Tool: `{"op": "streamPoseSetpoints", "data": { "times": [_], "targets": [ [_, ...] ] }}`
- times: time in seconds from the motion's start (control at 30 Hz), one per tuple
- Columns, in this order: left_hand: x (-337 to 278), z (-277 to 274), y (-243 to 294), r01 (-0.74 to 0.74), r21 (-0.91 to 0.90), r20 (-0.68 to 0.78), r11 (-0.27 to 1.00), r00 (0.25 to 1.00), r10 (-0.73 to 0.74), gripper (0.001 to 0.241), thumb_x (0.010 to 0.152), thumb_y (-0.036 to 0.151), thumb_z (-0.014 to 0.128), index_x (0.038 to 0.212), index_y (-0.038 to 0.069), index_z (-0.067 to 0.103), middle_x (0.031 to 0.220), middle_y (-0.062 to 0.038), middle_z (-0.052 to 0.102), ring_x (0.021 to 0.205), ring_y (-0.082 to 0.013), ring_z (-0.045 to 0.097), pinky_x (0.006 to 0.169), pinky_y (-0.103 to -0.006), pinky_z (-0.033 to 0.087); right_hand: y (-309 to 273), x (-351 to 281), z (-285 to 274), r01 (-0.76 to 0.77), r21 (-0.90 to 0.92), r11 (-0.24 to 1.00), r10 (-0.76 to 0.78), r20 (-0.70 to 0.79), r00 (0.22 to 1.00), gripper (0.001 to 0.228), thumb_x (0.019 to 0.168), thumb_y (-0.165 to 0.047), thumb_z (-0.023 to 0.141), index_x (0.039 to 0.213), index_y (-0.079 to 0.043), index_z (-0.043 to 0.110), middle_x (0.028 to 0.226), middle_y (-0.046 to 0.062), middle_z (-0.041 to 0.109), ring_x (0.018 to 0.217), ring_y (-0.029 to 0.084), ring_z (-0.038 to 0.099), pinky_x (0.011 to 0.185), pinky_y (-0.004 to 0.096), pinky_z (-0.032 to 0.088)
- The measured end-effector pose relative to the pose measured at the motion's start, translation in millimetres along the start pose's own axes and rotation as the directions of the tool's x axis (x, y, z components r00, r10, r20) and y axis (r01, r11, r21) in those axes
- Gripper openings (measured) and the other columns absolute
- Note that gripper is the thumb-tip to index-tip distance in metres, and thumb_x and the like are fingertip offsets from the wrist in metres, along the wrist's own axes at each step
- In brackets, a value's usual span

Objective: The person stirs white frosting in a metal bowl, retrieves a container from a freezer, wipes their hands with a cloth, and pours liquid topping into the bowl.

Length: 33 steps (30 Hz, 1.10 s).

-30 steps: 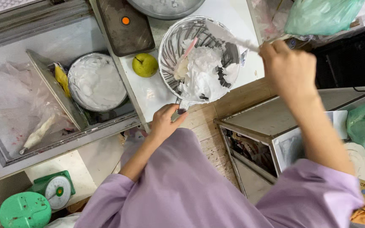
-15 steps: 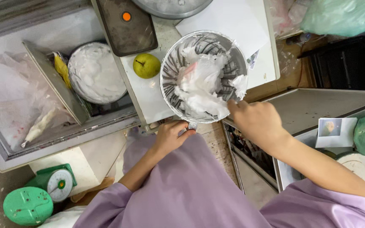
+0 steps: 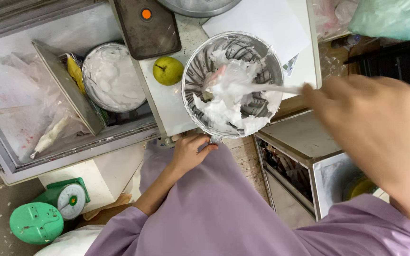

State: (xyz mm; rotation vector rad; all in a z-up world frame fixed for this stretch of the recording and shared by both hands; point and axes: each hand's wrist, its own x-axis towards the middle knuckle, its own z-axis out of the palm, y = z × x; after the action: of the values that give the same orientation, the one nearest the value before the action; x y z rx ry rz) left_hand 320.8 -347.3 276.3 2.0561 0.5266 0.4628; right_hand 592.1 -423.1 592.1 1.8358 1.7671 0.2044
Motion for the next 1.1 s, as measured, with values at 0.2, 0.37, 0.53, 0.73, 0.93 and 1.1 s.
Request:
{"op": "streamPoseSetpoints", "data": {
  "times": [0.2, 0.37, 0.53, 0.73, 0.93, 1.1],
  "targets": [
    [2.3, 0.7, -0.3, 0.011, -0.02, -0.014, 1.0, 1.0, -0.012, 0.031, 0.08, 0.036, 0.085, 0.086, 0.007, 0.074, 0.079, -0.004, 0.075, 0.061, -0.0208, 0.066, 0.056, -0.0345, 0.05, -3.9, -40.4, 2.8, -0.144, 0.117, 0.983, 0.151, -0.05, 0.987, 0.032, 0.08, -0.013, 0.072, 0.111, -0.019, 0.079, 0.08, -0.003, 0.068, 0.073, 0.014, 0.068, 0.063, 0.029, 0.054],
    [3.6, -2.7, -0.4, -0.012, -0.07, -0.058, 0.997, 0.998, 0.008, 0.026, 0.084, 0.03, 0.084, 0.085, 0.007, 0.072, 0.08, -0.006, 0.074, 0.064, -0.0224, 0.068, 0.058, -0.0349, 0.051, -38.0, -11.9, 68.9, 0.032, 0.112, 0.993, -0.017, -0.131, 0.991, 0.036, 0.086, -0.011, 0.069, 0.118, -0.023, 0.077, 0.092, -0.004, 0.071, 0.082, 0.012, 0.07, 0.062, 0.025, 0.054],
    [9.2, -8.6, -6.6, -0.042, -0.088, -0.079, 0.995, 0.996, 0.035, 0.025, 0.086, 0.029, 0.082, 0.086, 0.006, 0.072, 0.08, -0.007, 0.074, 0.066, -0.0226, 0.07, 0.058, -0.0346, 0.052, -77.6, -58.8, 78.0, -0.165, 0.138, 0.977, 0.177, -0.082, 0.981, 0.044, 0.098, -0.007, 0.067, 0.135, -0.03, 0.074, 0.087, 0.001, 0.069, 0.069, 0.013, 0.063, 0.055, 0.026, 0.052],
    [30.3, -15.9, -12.4, -0.098, -0.045, 0.038, 0.994, 0.994, 0.1, 0.028, 0.087, 0.035, 0.08, 0.085, 0.007, 0.074, 0.075, -0.007, 0.073, 0.06, -0.0227, 0.07, 0.055, -0.0341, 0.052, -209.0, -79.8, 107.5, -0.494, 0.494, 0.715, 0.583, -0.032, 0.812, 0.058, 0.091, -0.001, 0.067, 0.144, -0.024, 0.067, 0.093, 0.007, 0.06, 0.081, 0.024, 0.061, 0.066, 0.037, 0.053],
    [29.7, -21.5, -18.1, -0.113, -0.003, 0.128, 0.994, 0.985, 0.113, 0.035, 0.087, 0.043, 0.08, 0.08, 0.009, 0.076, 0.066, -0.007, 0.071, 0.053, -0.024, 0.067, 0.051, -0.0353, 0.05, -261.5, -122.0, 69.4, -0.624, 0.493, 0.606, 0.654, 0.138, 0.744, 0.063, 0.086, 0.001, 0.065, 0.145, -0.021, 0.065, 0.095, 0.01, 0.061, 0.082, 0.026, 0.063, 0.07, 0.039, 0.055],
    [34.5, -16.6, -17.8, -0.084, 0.017, 0.13, 0.996, 0.988, 0.082, 0.036, 0.088, 0.043, 0.08, 0.078, 0.008, 0.075, 0.067, -0.007, 0.072, 0.055, -0.0249, 0.069, 0.052, -0.0365, 0.05, -244.2, -165.1, 17.8, -0.709, 0.457, 0.537, 0.698, 0.231, 0.678, 0.044, 0.096, -0.006, 0.066, 0.136, -0.024, 0.07, 0.096, 0.012, 0.067, 0.08, 0.026, 0.063, 0.066, 0.039, 0.053]
  ]
}}
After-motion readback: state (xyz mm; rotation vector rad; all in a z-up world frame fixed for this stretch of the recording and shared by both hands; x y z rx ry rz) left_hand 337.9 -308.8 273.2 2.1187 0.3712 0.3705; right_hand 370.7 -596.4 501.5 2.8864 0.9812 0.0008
